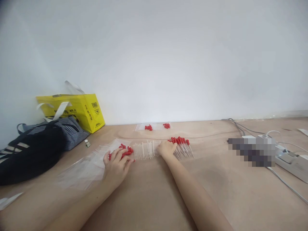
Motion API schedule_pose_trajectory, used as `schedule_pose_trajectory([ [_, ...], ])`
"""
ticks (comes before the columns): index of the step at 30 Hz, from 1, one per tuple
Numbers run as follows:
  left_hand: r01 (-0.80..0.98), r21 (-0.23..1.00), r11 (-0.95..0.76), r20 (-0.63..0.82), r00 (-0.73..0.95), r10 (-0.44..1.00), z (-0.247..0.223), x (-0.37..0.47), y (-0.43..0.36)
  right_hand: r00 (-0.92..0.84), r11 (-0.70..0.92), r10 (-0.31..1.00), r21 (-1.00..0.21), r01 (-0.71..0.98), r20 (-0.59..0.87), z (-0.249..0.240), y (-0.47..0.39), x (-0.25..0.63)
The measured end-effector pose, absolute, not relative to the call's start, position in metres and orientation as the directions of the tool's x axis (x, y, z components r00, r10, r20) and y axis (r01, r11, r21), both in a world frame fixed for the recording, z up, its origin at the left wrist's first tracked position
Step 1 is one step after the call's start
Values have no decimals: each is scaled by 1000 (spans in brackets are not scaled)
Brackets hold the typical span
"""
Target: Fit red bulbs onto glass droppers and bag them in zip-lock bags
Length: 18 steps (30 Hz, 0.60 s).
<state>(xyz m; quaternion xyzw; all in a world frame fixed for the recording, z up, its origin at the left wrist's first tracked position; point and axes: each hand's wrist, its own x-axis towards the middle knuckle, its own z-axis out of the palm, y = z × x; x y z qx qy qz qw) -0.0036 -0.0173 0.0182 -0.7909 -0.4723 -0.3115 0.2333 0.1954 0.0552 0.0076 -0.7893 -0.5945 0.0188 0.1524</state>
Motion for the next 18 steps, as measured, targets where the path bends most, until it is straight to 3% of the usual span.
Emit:
schedule_pose_trajectory([
  [5, 747, 188, -638, 557, 454, 695, 10, 1, -24, 266, -213, 946, -265, 940, 185, 8, 53, 195],
  [10, 688, 213, -694, 463, 554, 692, 11, -1, -25, 129, -46, 944, -265, 963, 305, 8, 37, 202],
  [13, 683, 219, -697, 461, 557, 691, 11, 2, -28, -51, 166, 922, -274, 947, 383, -3, 15, 213],
  [15, 677, 230, -699, 448, 564, 694, 8, 6, -29, -245, 440, 820, -294, 849, 518, -13, -3, 223],
  [18, 671, 235, -703, 442, 571, 692, 5, 11, -28, -372, 606, 725, -281, 744, 579, -24, -26, 233],
])
